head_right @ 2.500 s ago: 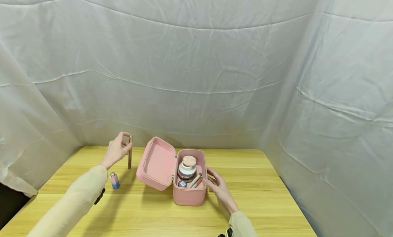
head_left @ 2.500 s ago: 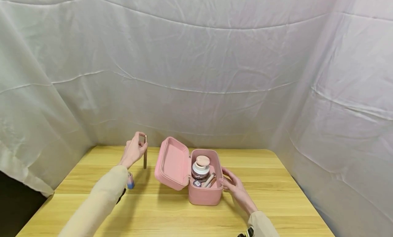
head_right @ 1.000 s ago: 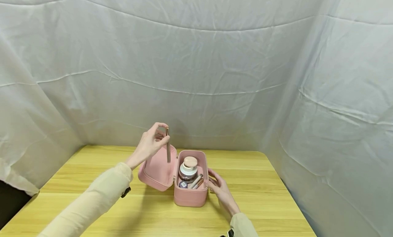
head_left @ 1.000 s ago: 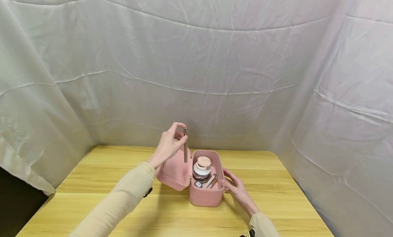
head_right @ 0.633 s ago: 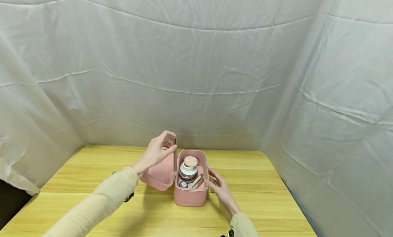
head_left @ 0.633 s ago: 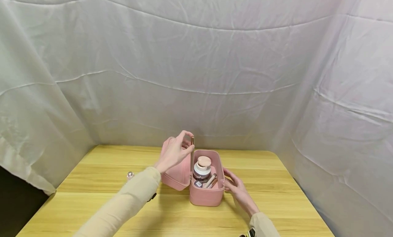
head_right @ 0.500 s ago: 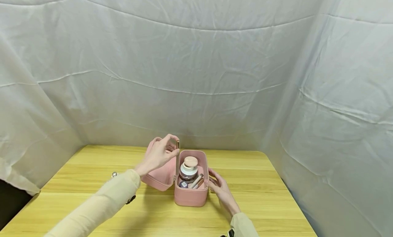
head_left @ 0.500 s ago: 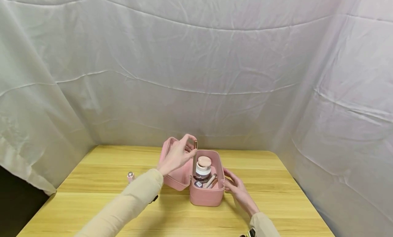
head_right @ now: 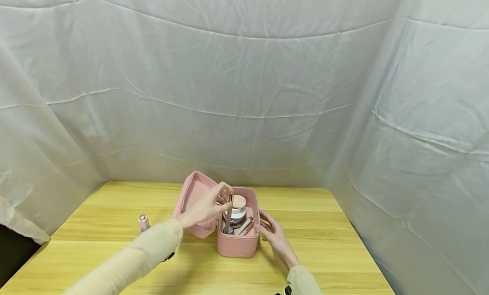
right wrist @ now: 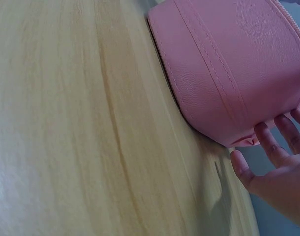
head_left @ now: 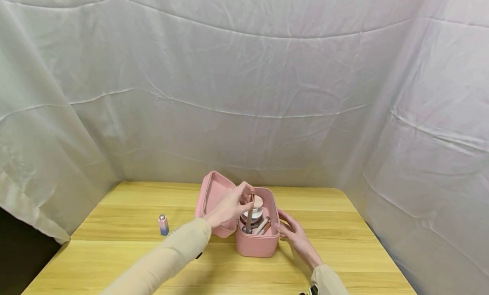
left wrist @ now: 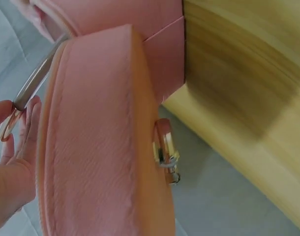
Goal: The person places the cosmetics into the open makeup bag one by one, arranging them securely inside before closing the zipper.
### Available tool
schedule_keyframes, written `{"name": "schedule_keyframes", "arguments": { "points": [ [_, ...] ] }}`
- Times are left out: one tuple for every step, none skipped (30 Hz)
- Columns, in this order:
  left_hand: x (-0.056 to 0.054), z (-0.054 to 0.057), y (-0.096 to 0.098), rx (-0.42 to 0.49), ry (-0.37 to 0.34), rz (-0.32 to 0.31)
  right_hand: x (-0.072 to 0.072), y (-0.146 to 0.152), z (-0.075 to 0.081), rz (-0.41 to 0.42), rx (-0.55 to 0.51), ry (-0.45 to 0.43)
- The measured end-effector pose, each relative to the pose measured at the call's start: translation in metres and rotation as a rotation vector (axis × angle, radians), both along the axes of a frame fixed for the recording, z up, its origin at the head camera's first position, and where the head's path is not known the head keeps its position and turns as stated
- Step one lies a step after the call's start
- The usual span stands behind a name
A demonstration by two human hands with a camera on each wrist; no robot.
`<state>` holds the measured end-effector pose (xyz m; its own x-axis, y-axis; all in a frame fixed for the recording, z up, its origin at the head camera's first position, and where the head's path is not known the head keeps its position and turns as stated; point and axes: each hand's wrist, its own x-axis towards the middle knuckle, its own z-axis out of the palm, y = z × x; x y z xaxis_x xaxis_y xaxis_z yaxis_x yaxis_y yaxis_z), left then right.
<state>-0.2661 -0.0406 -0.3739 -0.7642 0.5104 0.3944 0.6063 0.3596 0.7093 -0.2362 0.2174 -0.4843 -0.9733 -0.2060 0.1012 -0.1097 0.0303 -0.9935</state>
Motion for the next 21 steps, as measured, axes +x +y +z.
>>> {"name": "schedule_keyframes", "arguments": {
  "points": [
    [0.000,-0.002,0.001,-0.012,0.002,-0.007,0.000,0.000,0.000,0.000,0.000,0.000],
    [0.001,-0.003,0.002,-0.022,0.003,-0.012,0.000,0.000,0.000,-0.002,0.002,-0.001],
    [0.001,-0.004,0.002,-0.031,-0.004,-0.019,0.000,0.000,0.000,-0.005,0.004,-0.001],
    [0.002,-0.006,0.003,-0.042,-0.010,-0.025,0.000,0.000,0.000,-0.006,0.005,0.000],
    [0.002,-0.007,0.003,-0.051,-0.019,-0.032,0.000,0.000,0.000,-0.008,0.006,-0.001],
    [0.003,-0.008,0.003,-0.060,-0.031,-0.038,0.000,0.000,0.000,-0.010,0.007,0.000],
    [0.003,-0.009,0.004,-0.071,-0.033,-0.043,0.000,0.000,0.000,-0.009,0.007,0.000],
    [0.003,-0.010,0.004,-0.083,-0.035,-0.043,0.000,0.000,0.000,-0.008,0.008,0.000],
    [0.003,-0.011,0.005,-0.095,-0.031,-0.046,0.000,0.000,0.000,-0.005,0.009,0.002],
    [0.003,-0.013,0.005,-0.107,-0.023,-0.050,0.000,0.000,0.001,-0.004,0.011,0.003],
    [0.003,-0.014,0.006,-0.115,-0.020,-0.055,0.000,0.000,0.001,-0.002,0.013,0.003],
    [0.003,-0.015,0.006,-0.121,-0.017,-0.061,0.000,0.000,0.001,-0.001,0.015,0.005],
    [0.003,-0.016,0.006,-0.124,-0.014,-0.065,0.000,0.000,0.001,0.001,0.015,0.005],
    [0.003,-0.017,0.006,-0.123,-0.016,-0.072,0.000,0.000,0.001,0.001,0.015,0.006],
    [0.003,-0.018,0.007,-0.126,-0.017,-0.075,0.000,0.000,0.001,0.000,0.014,0.005],
    [0.004,-0.018,0.007,-0.125,-0.022,-0.078,0.000,0.000,0.001,0.000,0.012,0.005],
    [0.004,-0.019,0.007,-0.122,-0.031,-0.081,0.000,-0.001,0.001,-0.001,0.012,0.004],
    [0.004,-0.020,0.007,-0.116,-0.045,-0.083,0.000,-0.001,0.000,-0.003,0.013,0.006],
    [0.004,-0.020,0.008,-0.111,-0.064,-0.087,0.000,-0.001,0.001,-0.003,0.013,0.006],
    [0.004,-0.021,0.008,-0.112,-0.073,-0.086,0.000,-0.001,0.000,-0.006,0.017,0.005],
    [0.005,-0.022,0.008,-0.112,-0.086,-0.085,0.000,-0.002,0.000,-0.009,0.023,0.008]
  ]
}}
